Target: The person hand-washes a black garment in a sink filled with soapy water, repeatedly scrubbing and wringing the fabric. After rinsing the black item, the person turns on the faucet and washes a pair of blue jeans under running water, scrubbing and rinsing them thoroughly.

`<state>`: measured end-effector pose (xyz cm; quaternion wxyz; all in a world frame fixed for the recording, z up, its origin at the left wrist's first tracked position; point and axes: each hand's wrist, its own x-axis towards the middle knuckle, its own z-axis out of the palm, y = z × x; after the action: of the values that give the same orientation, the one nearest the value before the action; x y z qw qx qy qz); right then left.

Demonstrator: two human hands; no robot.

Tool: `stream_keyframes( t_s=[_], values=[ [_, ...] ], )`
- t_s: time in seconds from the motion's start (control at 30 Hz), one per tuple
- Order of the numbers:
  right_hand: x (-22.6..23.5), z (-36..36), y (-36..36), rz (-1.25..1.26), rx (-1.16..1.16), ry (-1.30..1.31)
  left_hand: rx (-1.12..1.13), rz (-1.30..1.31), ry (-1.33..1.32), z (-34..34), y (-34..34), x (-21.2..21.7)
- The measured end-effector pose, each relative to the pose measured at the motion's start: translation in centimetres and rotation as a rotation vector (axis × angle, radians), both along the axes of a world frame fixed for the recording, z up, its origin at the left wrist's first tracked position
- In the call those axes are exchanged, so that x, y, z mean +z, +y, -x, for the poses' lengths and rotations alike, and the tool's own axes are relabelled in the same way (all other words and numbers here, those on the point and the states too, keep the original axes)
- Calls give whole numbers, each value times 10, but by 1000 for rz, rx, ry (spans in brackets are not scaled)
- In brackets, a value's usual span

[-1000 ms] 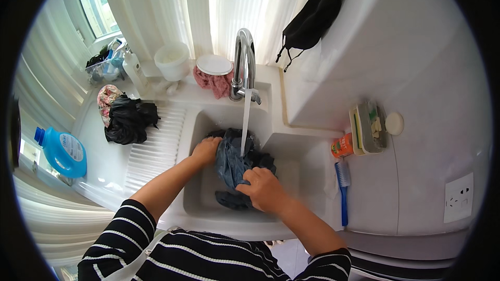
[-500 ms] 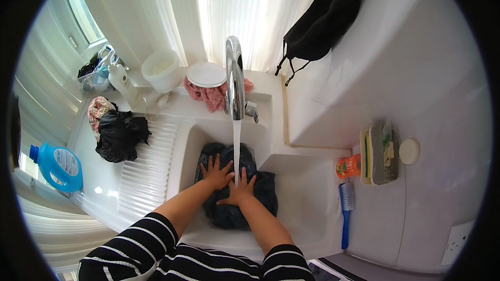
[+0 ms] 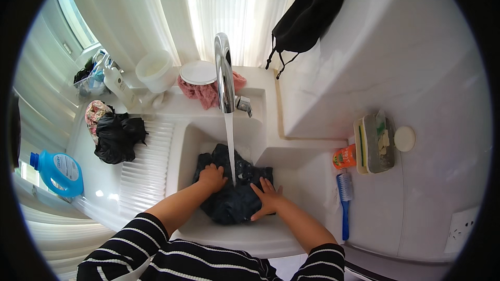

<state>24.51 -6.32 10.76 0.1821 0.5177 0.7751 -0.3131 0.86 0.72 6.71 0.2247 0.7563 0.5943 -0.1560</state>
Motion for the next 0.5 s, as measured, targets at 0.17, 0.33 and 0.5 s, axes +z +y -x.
stream_keyframes(
  t_s=[0.17, 0.33, 0.5],
  values=[
    [-46, 16, -11, -98, -171, 15, -108, 85, 14, -7, -19, -4],
    [22, 20, 4, -277, -258, 101, 260, 353, -170, 20, -27, 77],
    [111, 36, 26, -521, -215, 301, 816, 642, -700, 36, -68, 68]
  ],
)
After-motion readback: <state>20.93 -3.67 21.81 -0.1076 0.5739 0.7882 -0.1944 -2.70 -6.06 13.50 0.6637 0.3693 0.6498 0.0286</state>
